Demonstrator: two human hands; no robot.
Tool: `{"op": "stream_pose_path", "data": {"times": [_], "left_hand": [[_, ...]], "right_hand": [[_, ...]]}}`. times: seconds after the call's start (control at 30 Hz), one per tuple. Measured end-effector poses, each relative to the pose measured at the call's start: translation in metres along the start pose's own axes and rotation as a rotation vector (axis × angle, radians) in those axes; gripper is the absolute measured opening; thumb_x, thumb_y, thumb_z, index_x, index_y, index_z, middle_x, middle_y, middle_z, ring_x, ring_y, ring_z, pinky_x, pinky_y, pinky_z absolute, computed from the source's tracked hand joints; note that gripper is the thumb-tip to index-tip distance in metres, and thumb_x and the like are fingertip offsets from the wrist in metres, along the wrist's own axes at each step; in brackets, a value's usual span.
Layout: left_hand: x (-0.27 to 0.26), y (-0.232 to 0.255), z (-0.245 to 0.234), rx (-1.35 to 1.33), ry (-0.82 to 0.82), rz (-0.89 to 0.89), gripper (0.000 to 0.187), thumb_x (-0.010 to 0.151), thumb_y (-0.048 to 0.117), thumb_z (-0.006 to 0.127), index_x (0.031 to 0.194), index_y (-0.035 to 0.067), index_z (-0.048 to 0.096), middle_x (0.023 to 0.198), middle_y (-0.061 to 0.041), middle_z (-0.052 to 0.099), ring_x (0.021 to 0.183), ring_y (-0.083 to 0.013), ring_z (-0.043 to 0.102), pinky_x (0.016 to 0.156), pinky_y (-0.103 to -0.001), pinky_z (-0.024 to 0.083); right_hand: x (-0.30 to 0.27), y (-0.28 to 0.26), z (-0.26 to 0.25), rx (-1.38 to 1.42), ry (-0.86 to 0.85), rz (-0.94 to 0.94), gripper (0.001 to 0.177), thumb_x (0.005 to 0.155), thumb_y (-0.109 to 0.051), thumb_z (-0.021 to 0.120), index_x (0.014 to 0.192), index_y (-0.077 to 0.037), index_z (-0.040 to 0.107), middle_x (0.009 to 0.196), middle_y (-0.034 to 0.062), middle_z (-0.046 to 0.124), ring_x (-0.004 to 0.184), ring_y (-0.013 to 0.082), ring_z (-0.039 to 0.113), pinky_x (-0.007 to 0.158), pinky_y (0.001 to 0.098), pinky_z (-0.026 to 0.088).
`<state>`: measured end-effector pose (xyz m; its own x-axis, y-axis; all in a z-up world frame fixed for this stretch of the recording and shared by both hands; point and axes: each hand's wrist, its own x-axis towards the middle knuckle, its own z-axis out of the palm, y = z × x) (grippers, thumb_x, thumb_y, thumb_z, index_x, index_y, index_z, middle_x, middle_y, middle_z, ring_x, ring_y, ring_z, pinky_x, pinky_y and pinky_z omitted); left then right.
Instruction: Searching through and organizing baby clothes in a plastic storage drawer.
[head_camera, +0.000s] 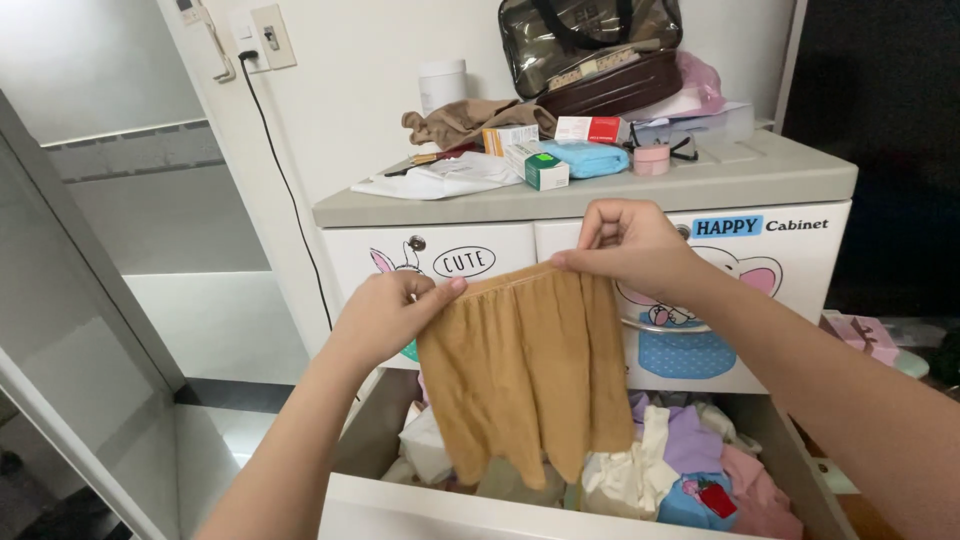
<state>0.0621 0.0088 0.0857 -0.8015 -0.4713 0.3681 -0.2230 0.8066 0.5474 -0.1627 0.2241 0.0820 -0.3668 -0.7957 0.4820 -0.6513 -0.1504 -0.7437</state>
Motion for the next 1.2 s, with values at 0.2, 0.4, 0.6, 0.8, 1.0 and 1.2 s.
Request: {"op": "stream_pose_path", "data": {"times": [0.2, 0.4, 0.6, 0.8, 1.0, 1.2], "left_hand": [[0.017, -0.003, 0.015, 0.153, 0.214, 0.159, 0.052, 0.081, 0.053, 0.073, 0.069, 0.002, 0.073, 0.055, -0.014, 0.061, 0.054, -0.0246, 0.061, 0.059, -0.04, 0.05], [0.028, 0.015, 0.032, -0.496, -0.036, -0.135, 0.037, 0.077, 0.037, 0.078, 0.07, 0.001, 0.076, 0.064, -0.008, 0.072, 0.056, -0.0174, 0.065, 0.052, -0.034, 0.053], [0.004, 0.06, 0.017, -0.629, -0.356, -0.249, 0.056, 0.082, 0.06, 0.065, 0.1, 0.008, 0.076, 0.086, -0.004, 0.077, 0.071, -0.008, 0.072, 0.059, -0.022, 0.055], [0.015, 0.032, 0.032, -0.708, -0.482, 0.082, 0.024, 0.077, 0.011, 0.075, 0.1, 0.006, 0.067, 0.088, 0.001, 0.075, 0.078, -0.0057, 0.067, 0.066, -0.023, 0.051], [0.028, 0.007, 0.051, -0.911, -0.469, 0.214, 0.033, 0.082, -0.006, 0.055, 0.112, 0.005, 0.064, 0.085, 0.004, 0.068, 0.073, -0.0049, 0.059, 0.064, -0.022, 0.043], [0.022, -0.007, 0.086, -0.778, -0.132, 0.036, 0.035, 0.081, 0.001, 0.058, 0.114, 0.007, 0.069, 0.074, -0.002, 0.064, 0.062, -0.0074, 0.054, 0.054, -0.025, 0.039]], "right_hand": [[0.0, 0.025, 0.012, 0.094, 0.17, -0.036, 0.026, 0.086, -0.007, 0.078, 0.077, -0.006, 0.054, 0.07, -0.0039, 0.059, 0.064, 0.0014, 0.051, 0.055, 0.0195, 0.041], [0.0, -0.01, 0.042, 0.179, 0.206, -0.004, 0.02, 0.084, -0.002, 0.075, 0.086, -0.007, 0.056, 0.077, -0.0019, 0.063, 0.069, 0.0039, 0.058, 0.059, 0.0212, 0.047], [-0.002, -0.057, 0.045, 0.655, 0.046, 0.316, 0.017, 0.091, -0.017, 0.061, 0.105, -0.008, 0.059, 0.085, 0.0019, 0.068, 0.07, 0.0123, 0.068, 0.061, 0.0276, 0.055], [-0.006, -0.056, 0.046, 0.336, -0.11, 0.175, 0.037, 0.088, -0.014, 0.06, 0.124, -0.007, 0.062, 0.091, 0.007, 0.068, 0.074, 0.0153, 0.07, 0.066, 0.0331, 0.059], [-0.004, -0.027, 0.051, -0.505, 0.108, -0.509, 0.066, 0.074, -0.032, 0.087, 0.129, -0.004, 0.063, 0.108, 0.0112, 0.067, 0.1, 0.0237, 0.067, 0.084, 0.0371, 0.055], [0.008, -0.009, 0.049, -0.344, -0.167, 0.055, 0.052, 0.078, -0.046, 0.08, 0.118, -0.012, 0.075, 0.099, 0.0055, 0.08, 0.091, 0.0141, 0.074, 0.083, 0.033, 0.056]]}}
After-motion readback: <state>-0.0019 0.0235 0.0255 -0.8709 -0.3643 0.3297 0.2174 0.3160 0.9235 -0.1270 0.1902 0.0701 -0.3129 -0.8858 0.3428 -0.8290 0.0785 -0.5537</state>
